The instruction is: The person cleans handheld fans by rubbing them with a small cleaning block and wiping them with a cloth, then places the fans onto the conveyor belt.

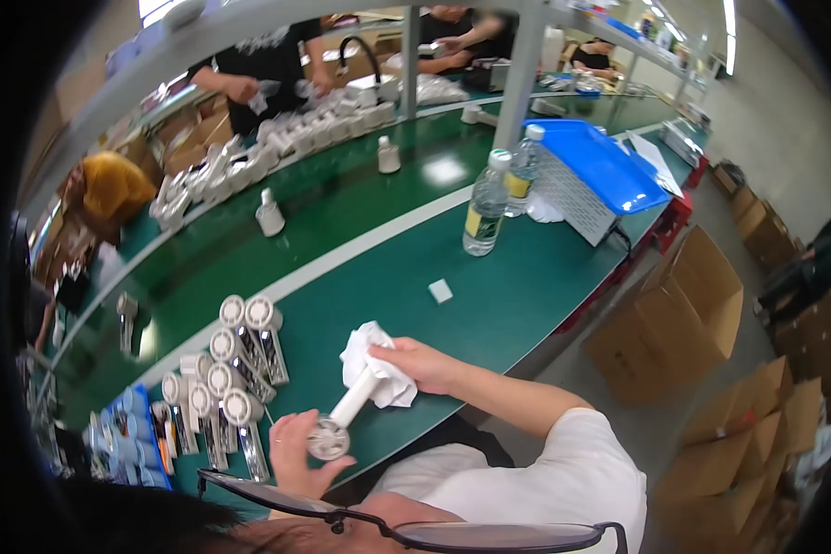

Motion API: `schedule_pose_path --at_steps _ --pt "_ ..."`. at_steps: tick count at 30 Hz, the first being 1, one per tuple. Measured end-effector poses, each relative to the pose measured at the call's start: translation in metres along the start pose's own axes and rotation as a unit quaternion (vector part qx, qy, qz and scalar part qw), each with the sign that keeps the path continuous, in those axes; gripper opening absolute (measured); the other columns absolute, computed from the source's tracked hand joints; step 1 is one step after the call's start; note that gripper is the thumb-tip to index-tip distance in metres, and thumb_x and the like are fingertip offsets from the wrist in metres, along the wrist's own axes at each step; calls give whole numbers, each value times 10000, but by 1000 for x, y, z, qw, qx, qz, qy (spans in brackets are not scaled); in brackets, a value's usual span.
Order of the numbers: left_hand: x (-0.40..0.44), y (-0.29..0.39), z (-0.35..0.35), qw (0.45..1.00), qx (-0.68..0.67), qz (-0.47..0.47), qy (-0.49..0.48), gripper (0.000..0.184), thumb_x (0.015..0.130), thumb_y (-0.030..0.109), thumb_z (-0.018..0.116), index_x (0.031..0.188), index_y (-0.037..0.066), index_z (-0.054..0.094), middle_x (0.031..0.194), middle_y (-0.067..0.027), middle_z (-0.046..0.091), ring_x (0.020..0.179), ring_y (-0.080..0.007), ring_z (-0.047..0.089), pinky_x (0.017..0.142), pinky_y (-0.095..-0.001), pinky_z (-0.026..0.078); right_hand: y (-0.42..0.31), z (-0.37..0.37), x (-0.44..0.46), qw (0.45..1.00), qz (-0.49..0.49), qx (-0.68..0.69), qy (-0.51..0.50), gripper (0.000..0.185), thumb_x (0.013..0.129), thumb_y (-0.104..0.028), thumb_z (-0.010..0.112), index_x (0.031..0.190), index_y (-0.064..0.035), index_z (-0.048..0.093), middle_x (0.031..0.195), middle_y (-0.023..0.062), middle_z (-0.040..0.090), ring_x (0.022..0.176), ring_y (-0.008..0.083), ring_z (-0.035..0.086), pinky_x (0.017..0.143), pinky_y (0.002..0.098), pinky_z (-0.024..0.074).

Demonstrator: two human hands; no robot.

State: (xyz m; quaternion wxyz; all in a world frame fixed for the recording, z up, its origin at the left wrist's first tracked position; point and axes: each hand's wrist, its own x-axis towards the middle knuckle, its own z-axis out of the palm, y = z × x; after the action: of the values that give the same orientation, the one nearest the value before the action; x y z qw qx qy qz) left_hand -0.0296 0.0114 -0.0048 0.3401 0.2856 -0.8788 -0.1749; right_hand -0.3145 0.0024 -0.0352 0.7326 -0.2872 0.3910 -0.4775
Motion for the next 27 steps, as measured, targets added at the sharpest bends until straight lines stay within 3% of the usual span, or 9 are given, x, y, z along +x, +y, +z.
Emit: schedule_pose_path --at_steps 1,5,8,11,13,17,20,24,27 --pt "13 5 -13 991 -91 -97 6 647 666 231 868 1212 25 590 1117 -149 641 1063 -314 618 951 -394 468 -8 0 4 1000 8 -22 -19 342 1019 -269 540 1253 -23 582 1142 41 651 1015 116 625 891 291 511" --pt "80 -19 -54 952 -215 -214 47 475 761 0 582 1236 -9 570 1162 -117 624 1020 -186 605 895 -298 474 -26 -22 37 983 -74 -165 -32 330 1025 -232 515 1277 -25 565 1140 30 635 1018 93 589 888 266 488" --pt "137 -63 -71 948 -212 -194 135 392 862 60 607 1246 -9 566 1134 -76 607 949 -127 581 828 -259 484 -26 -52 68 938 -168 -300 50 324 1027 -226 503 1283 -31 541 1069 11 639 934 70 588 815 246 495" --pt "186 -135 -75 941 -198 -214 170 435 899 214 699 1237 -17 552 1092 -65 605 922 -118 579 788 -253 485 -21 -60 74 954 -164 -243 67 309 1014 -204 515 1266 -31 562 1055 27 653 930 87 597 819 259 495" --pt "210 -184 -77 940 -58 -297 160 512 875 293 737 1225 -24 539 1057 -91 613 921 -148 590 809 -266 479 -21 -62 74 952 -162 -256 52 317 1018 -208 512 1278 -34 558 1061 27 654 933 88 599 823 263 496" --pt "227 -290 -48 914 21 -342 216 578 840 350 758 1196 -44 531 1042 -162 628 934 -243 626 846 -330 484 -26 -57 70 948 -152 -276 40 339 1027 -220 500 1312 -42 544 1076 29 654 944 91 602 835 271 496" --pt "218 -368 -29 916 120 -333 191 645 802 379 766 1169 -79 498 1137 -283 596 1070 -405 599 929 -438 466 -26 -58 71 947 -144 -284 38 339 1030 -227 498 1318 -52 542 1067 27 657 944 88 601 834 271 496" --pt "219 -370 -33 902 72 -397 157 682 814 378 751 1241 -79 479 1186 -307 561 1124 -426 564 978 -443 447 -28 -56 70 948 -129 -290 38 330 1026 -227 507 1304 -54 553 1058 29 661 935 86 604 823 272 499" --pt "214 -373 -32 921 128 -342 137 736 824 368 741 1327 -78 442 1217 -310 545 1152 -423 546 1007 -436 437 -24 -56 72 946 -140 -288 40 326 1024 -223 512 1298 -51 557 1059 30 662 934 86 605 821 273 500"
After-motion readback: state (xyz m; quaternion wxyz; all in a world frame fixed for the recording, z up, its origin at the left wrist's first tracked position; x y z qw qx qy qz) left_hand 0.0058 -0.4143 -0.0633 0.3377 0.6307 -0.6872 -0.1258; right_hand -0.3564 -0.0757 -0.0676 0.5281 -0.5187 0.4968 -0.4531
